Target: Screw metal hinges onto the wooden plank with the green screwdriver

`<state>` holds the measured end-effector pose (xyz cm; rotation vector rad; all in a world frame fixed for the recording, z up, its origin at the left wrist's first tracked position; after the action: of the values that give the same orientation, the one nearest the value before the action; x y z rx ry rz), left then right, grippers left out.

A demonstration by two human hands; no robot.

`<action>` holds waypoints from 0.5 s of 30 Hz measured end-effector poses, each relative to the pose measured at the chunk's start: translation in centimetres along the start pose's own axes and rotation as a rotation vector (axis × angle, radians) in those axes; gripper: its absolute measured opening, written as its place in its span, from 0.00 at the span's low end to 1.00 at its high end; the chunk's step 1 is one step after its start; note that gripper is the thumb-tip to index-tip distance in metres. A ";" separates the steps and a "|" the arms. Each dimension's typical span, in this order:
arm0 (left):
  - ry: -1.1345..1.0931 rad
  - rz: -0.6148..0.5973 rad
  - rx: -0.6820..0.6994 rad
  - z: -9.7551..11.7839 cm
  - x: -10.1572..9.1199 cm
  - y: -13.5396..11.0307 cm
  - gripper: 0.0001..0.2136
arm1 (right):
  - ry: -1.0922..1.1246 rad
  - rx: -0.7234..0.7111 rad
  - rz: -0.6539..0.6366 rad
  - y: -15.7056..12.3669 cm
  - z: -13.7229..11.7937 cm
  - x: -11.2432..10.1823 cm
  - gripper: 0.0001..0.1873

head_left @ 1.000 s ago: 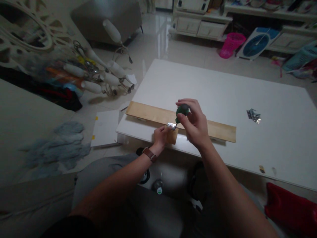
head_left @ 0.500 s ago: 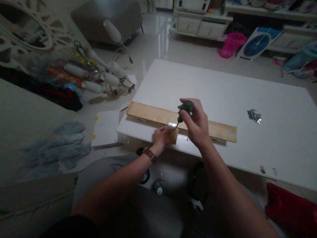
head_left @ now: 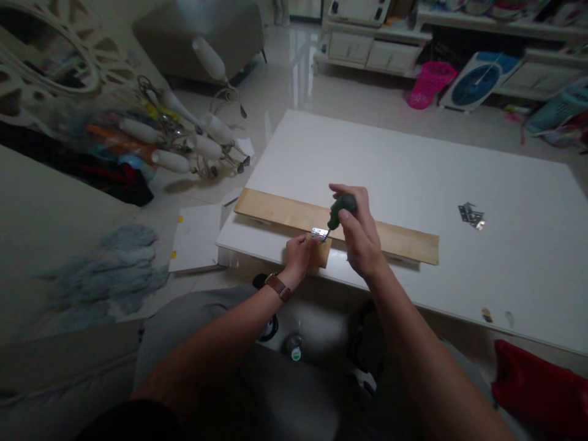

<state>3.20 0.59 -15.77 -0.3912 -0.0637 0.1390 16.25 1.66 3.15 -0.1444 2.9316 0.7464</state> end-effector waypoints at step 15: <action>-0.013 0.003 0.009 0.1 0.0 0.0 0.11 | 0.118 0.027 0.032 -0.3 1.0 -0.1 0.25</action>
<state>3.17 0.59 -15.65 -0.3810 -0.0755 0.1445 16.44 1.88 2.10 -0.1434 3.0610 0.7264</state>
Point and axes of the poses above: each hand's wrist, its own y-axis towards the middle knuckle, its own x-axis out of the palm, z = x × y, the point moved 7 cm from there along y, towards the middle knuckle, and after that the axes turned 7 degrees about y, right-handed, at the moved point
